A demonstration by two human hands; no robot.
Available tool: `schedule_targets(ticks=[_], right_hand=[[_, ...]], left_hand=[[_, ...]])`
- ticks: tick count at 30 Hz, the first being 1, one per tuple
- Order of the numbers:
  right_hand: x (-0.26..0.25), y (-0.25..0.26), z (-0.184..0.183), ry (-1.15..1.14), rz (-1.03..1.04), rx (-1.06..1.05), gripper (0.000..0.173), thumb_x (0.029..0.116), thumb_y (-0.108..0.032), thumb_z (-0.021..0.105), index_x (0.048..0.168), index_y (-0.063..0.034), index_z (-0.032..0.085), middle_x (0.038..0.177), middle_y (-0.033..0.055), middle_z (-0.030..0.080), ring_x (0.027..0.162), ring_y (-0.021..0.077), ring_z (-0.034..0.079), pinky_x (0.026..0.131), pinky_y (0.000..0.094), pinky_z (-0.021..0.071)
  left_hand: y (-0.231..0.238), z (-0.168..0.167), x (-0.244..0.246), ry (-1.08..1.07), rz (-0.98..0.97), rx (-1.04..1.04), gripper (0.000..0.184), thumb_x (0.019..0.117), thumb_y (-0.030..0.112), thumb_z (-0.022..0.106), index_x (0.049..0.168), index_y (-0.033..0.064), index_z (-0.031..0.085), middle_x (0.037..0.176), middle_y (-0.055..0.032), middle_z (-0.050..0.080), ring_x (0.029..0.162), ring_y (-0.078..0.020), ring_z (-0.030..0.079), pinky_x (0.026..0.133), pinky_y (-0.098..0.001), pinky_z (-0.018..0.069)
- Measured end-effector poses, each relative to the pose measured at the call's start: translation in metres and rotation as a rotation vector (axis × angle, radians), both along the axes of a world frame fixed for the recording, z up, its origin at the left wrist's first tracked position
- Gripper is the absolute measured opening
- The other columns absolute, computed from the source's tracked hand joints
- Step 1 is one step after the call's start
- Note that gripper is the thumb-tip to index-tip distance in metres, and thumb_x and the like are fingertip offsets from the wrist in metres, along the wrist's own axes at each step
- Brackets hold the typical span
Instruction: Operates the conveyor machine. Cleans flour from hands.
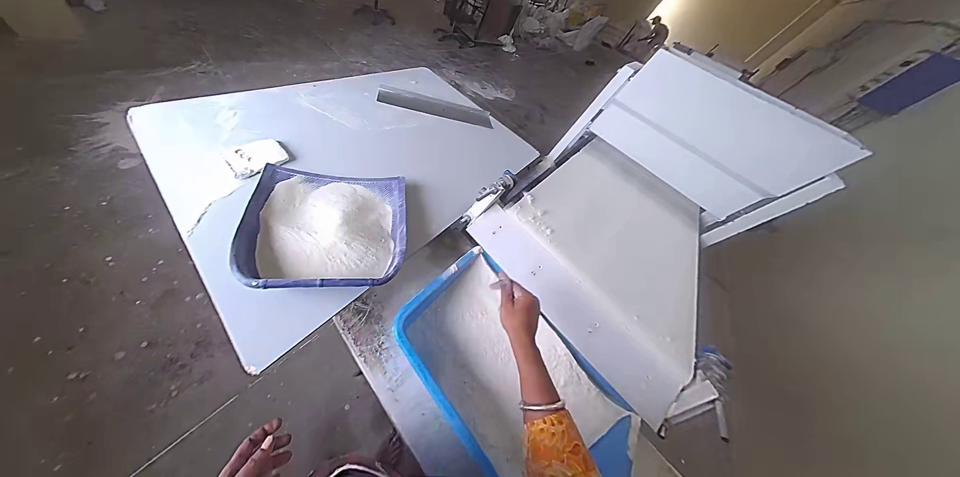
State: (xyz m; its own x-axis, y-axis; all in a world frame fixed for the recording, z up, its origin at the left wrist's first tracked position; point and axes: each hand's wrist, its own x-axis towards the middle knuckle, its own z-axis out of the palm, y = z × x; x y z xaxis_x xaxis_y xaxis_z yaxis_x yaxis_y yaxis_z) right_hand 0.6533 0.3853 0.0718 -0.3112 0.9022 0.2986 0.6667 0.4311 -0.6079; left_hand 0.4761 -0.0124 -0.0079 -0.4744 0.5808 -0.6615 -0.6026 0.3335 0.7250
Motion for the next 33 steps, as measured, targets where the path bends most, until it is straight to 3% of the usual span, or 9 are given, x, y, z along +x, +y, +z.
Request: schedule_targets(ticks=[3,8,12,18,22,25,27,31,33], right_hand=[[-0.04,-0.055,0.045,0.14,0.134,0.225,0.071,0.0962,-0.027,0.065,0.147,0.016,0.042,0.144,0.0379,0.05,0.135,0.0505,0.05,0.114,0.0593,0.0369],[-0.203,-0.231,0.075,0.638,0.579,0.343,0.077,0.1079,-0.054,0.036,0.156,0.005,0.031,0.168,0.0204,0.023,0.158,0.02,0.017,0.129,0.041,0.0167],[-0.362,-0.4,0.013,0.559,1.016,-0.337,0.055,0.1032,-0.028,0.044,0.145,0.0055,0.053,0.155,0.0228,0.048,0.149,0.0356,0.036,0.123,0.0648,0.0097],[-0.457,-0.429,-0.012,0.35,0.582,-1.228,0.068,0.1108,-0.053,0.02,0.161,-0.0094,0.031,0.164,0.0145,0.035,0.151,0.0309,0.032,0.12,0.0559,0.0268],[-0.471,-0.486,0.013,0.471,0.802,-1.371,0.039,0.1102,-0.037,0.031,0.115,-0.0135,0.061,0.102,-0.0021,0.074,0.091,0.0039,0.071,0.075,0.0219,0.058],[-0.527,-0.46,0.043,0.507,0.976,-1.806,0.088,0.1014,-0.066,-0.006,0.159,-0.0135,0.034,0.147,0.0169,0.053,0.131,0.0288,0.056,0.103,0.046,0.0476],[-0.56,-0.433,0.04,0.493,1.0,-1.767,0.089,0.0968,-0.067,-0.016,0.163,-0.0195,0.022,0.146,0.0185,0.056,0.124,0.0332,0.063,0.09,0.0455,0.0575],[-0.627,-0.395,0.005,0.285,0.74,-1.443,0.053,0.1147,-0.036,0.023,0.156,-0.0063,0.039,0.14,0.015,0.061,0.115,0.0189,0.066,0.093,0.0337,0.0527],[-0.657,-0.389,-0.01,0.3,0.567,-1.395,0.04,0.1128,-0.028,0.04,0.138,-0.0025,0.056,0.096,0.0049,0.071,0.07,0.0061,0.064,0.063,0.0211,0.0517]], left_hand=[[-0.041,-0.004,-0.05,0.127,0.21,0.066,0.051,0.1099,0.036,0.023,0.145,0.0037,0.04,0.123,-0.0086,0.064,0.109,-0.017,0.066,0.09,-0.039,0.0549],[-0.083,0.046,-0.196,0.159,0.617,0.348,0.076,0.1053,0.055,-0.005,0.15,0.0096,0.035,0.123,-0.005,0.067,0.108,-0.0172,0.068,0.089,-0.0383,0.0563],[-0.073,0.117,-0.209,0.278,0.543,0.431,0.074,0.1057,0.056,0.001,0.153,0.0114,0.035,0.136,-0.0072,0.062,0.119,-0.013,0.062,0.094,-0.033,0.0524],[-0.165,0.117,-0.251,1.258,0.181,0.662,0.084,0.1036,0.067,0.027,0.155,0.0012,0.031,0.153,-0.007,0.048,0.143,-0.0103,0.043,0.119,-0.0342,0.0354],[-0.183,0.028,-0.354,2.118,0.116,0.373,0.073,0.0984,0.075,0.029,0.152,0.0276,0.041,0.161,-0.0035,0.039,0.152,-0.019,0.031,0.124,-0.0428,0.0225],[-0.243,-0.016,-0.41,1.815,-0.004,-0.268,0.06,0.098,0.046,0.055,0.141,0.0033,0.056,0.145,-0.0278,0.054,0.138,-0.0448,0.049,0.115,-0.0685,0.026],[-0.28,-0.026,-0.451,1.142,-0.278,-0.743,0.077,0.1008,0.044,0.06,0.159,0.0011,0.033,0.161,-0.0313,0.03,0.153,-0.0506,0.02,0.116,-0.0778,0.0065],[-0.324,-0.072,-0.5,0.833,-0.181,-0.877,0.071,0.0967,0.035,0.07,0.154,0.0034,0.042,0.162,-0.029,0.031,0.153,-0.0505,0.018,0.115,-0.0785,0.0054],[-0.343,-0.103,-0.508,0.705,-0.158,-0.94,0.066,0.099,0.04,0.066,0.151,0.0026,0.047,0.157,-0.0288,0.039,0.15,-0.0503,0.027,0.117,-0.0754,0.0134]])
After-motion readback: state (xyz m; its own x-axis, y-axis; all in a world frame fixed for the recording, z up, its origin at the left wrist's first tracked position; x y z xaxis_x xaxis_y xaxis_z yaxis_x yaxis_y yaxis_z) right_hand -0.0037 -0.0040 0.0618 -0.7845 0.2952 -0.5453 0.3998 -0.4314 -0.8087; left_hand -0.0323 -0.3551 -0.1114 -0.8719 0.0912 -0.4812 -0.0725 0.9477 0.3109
